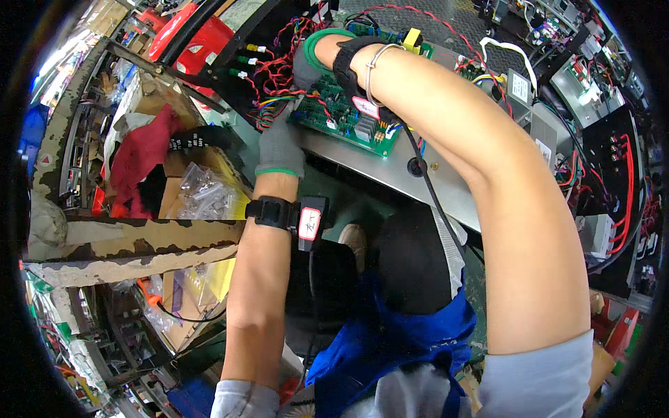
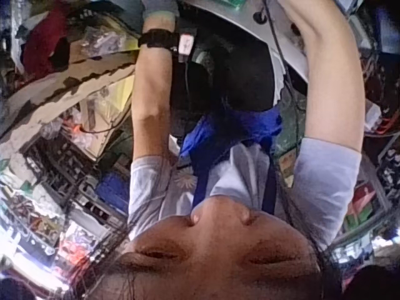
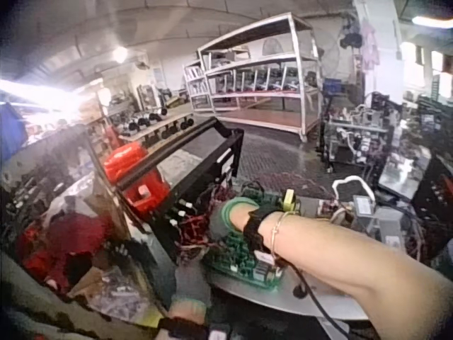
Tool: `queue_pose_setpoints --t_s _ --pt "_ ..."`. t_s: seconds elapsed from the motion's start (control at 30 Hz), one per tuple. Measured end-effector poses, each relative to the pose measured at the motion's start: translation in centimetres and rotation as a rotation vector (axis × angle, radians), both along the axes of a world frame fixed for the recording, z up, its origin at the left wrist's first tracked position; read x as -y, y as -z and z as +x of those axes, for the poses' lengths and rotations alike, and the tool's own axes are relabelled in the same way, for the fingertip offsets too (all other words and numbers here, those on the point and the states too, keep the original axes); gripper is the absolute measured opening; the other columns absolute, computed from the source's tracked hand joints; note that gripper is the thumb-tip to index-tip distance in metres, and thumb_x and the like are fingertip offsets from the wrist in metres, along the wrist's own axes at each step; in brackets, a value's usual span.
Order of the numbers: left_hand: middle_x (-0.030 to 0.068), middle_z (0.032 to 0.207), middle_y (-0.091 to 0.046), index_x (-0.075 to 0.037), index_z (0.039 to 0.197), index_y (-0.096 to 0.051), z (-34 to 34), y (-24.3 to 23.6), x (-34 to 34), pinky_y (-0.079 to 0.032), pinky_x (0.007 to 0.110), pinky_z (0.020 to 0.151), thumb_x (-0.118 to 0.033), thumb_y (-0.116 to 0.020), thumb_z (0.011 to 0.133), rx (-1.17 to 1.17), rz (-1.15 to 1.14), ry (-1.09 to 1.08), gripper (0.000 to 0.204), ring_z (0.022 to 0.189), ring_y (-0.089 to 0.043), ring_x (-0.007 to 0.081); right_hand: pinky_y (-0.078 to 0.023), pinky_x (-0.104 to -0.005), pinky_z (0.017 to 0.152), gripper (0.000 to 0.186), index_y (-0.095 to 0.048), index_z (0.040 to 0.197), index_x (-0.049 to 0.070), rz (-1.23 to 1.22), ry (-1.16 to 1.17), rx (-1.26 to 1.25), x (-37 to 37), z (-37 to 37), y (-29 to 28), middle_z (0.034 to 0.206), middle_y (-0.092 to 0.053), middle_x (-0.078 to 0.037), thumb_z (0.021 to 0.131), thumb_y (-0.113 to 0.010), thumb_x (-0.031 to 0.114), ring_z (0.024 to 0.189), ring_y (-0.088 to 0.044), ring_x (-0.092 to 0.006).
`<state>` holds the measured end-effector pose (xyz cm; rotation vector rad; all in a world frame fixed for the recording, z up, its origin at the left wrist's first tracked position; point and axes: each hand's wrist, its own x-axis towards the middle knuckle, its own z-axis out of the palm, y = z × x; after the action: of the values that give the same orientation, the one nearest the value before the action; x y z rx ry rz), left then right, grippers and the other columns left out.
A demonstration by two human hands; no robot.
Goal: Connecting electrical wires and bundles to a main circuit board inside a chassis.
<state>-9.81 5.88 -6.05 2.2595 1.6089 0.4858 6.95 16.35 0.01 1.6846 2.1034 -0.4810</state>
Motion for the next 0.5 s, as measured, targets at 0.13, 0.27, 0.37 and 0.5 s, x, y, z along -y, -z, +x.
queue_pose_setpoints --t_s 0.13,0.27,0.37,0.5 --pt "0.0209 0.106 -0.06 -0.011 0.131 -0.044 0.2 0.2 0.2 -0.047 0.04 0.084 0.008 -0.061 0.065 -0.008 0.09 -0.034 0.07 0.099 -0.058 0.0353 -0.048 -0.039 0.061 0.044 -0.066 0.084 0.003 0.072 -0.023 -0.026 1.3 0.2 -1.0 0.074 -0.064 -0.01 0.08 -0.053 0.044 0.064 -0.058 -0.0237" --pt "0.02 0.107 -0.06 -0.012 0.132 -0.042 0.1 1.4 0.0 -0.048 0.04 0.082 0.009 -0.059 0.065 -0.098 0.326 0.013 0.072 0.097 -0.059 0.0352 -0.05 -0.0368 0.064 0.039 -0.065 0.1 0.007 0.042 0.176 -0.132 2.2 0.6 -2.2 0.083 -0.065 -0.009 0.08 -0.059 0.039 0.07 -0.06 -0.0214" --pt "0.0183 0.105 -0.061 -0.012 0.133 -0.041 1.0 0.7 0.1 -0.048 0.039 0.077 0.005 -0.058 0.067 -0.139 0.106 -0.055 0.07 0.094 -0.06 0.0341 -0.052 -0.0354 0.069 0.049 -0.053 0.123 0.012 -0.029 0.215 -0.544 4.5 3.4 -4.3 0.096 -0.065 -0.008 0.078 -0.066 0.028 0.08 -0.061 -0.0191" --pt "0.0151 0.101 -0.062 -0.008 0.123 -0.051 1.0 0.2 0.7 -0.048 0.036 0.073 -0.005 -0.059 0.076 0.972 -0.303 -0.342 0.047 0.094 -0.06 0.0239 -0.05 -0.035 0.058 0.034 -0.065 0.104 0.007 0.158 0.111 -0.164 6.8 6.1 -9.1 0.078 -0.066 -0.01 0.071 -0.063 0.018 0.063 -0.061 -0.021"
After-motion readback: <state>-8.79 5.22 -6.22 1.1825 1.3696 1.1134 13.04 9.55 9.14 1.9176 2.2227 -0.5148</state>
